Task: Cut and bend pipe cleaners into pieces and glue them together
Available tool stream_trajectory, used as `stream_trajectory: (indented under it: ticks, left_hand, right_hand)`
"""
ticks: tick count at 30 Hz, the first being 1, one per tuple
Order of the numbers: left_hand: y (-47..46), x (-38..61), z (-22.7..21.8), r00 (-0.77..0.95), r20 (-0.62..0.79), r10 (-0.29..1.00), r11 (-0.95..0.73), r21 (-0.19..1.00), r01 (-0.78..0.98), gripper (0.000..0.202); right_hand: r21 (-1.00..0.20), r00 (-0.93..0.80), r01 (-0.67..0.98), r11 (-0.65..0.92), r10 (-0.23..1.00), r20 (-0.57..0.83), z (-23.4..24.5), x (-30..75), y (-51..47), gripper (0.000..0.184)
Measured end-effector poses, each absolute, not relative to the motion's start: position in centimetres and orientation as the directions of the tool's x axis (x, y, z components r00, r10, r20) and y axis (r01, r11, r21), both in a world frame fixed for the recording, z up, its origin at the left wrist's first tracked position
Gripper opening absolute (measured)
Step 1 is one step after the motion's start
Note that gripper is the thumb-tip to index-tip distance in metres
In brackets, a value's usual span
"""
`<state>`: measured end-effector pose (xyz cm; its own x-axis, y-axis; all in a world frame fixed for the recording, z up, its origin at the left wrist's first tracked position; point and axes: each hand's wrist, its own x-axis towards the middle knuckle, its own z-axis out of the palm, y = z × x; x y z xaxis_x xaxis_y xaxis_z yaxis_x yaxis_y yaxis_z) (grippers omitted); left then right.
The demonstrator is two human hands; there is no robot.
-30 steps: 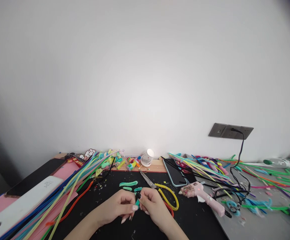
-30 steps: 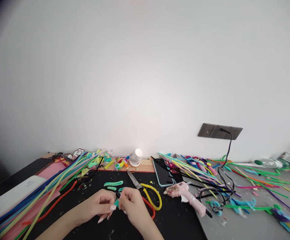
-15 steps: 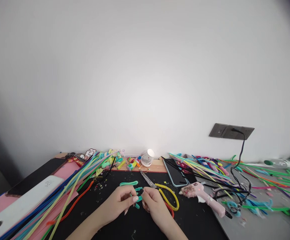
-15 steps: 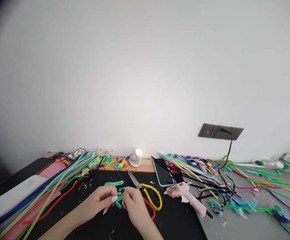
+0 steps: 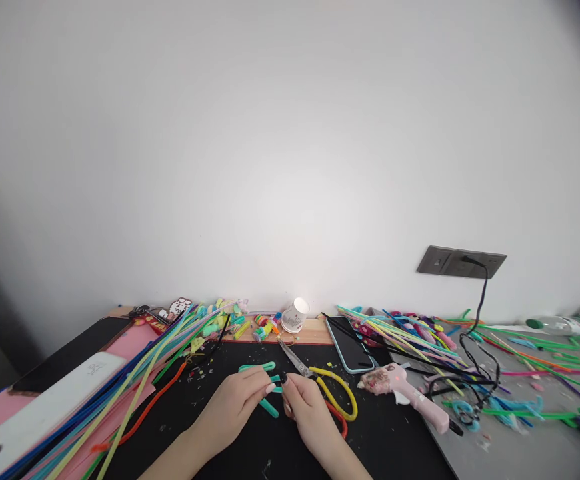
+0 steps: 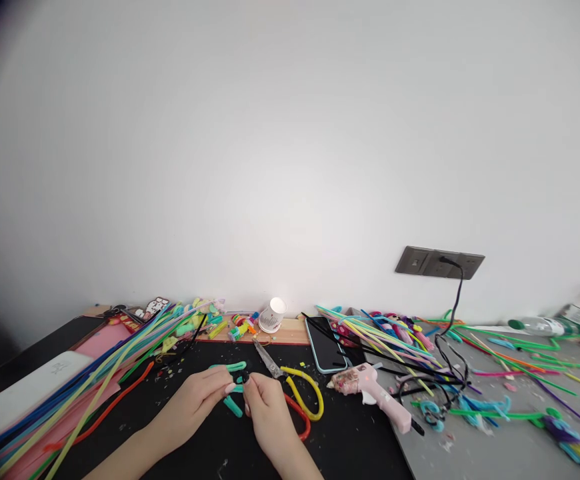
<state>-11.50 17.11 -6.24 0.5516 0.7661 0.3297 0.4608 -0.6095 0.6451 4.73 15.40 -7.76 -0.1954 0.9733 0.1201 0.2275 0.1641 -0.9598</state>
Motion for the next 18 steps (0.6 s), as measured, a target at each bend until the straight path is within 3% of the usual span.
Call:
stream_trajectory:
  ticks: [4,10,14,18]
  left_hand:
    - [17.1,-11.6,-5.9,0.484,0.329,0.811,-0.564,0.661,0.495,0.034]
    - [18.4,-12.8,-6.7,0.221,0.286,0.932,-0.361,0.706,0.609,0.020]
    - [19.2,-13.2,-7.9,0.218,0.228,0.949,-0.315,0.688,0.654,0.020]
    - [19.3,-13.2,-8.2,0.258,0.200,0.945,-0.324,0.666,0.672,0.015]
  right_hand:
    - [-0.904,-0.144,0.371,0.211,0.975,0.169,-7.5,4.8,15.6,0.035]
    - [-0.699,-0.089,0.665,0.261,0.958,0.273,-7.1,5.2,15.3,0.027]
    - [-0.642,-0.104,0.715,0.276,0.951,0.292,-7.2,5.3,15.0,0.015]
    - [-0.657,-0.081,0.709,0.255,0.956,0.283,-7.2,5.3,15.0,0.016]
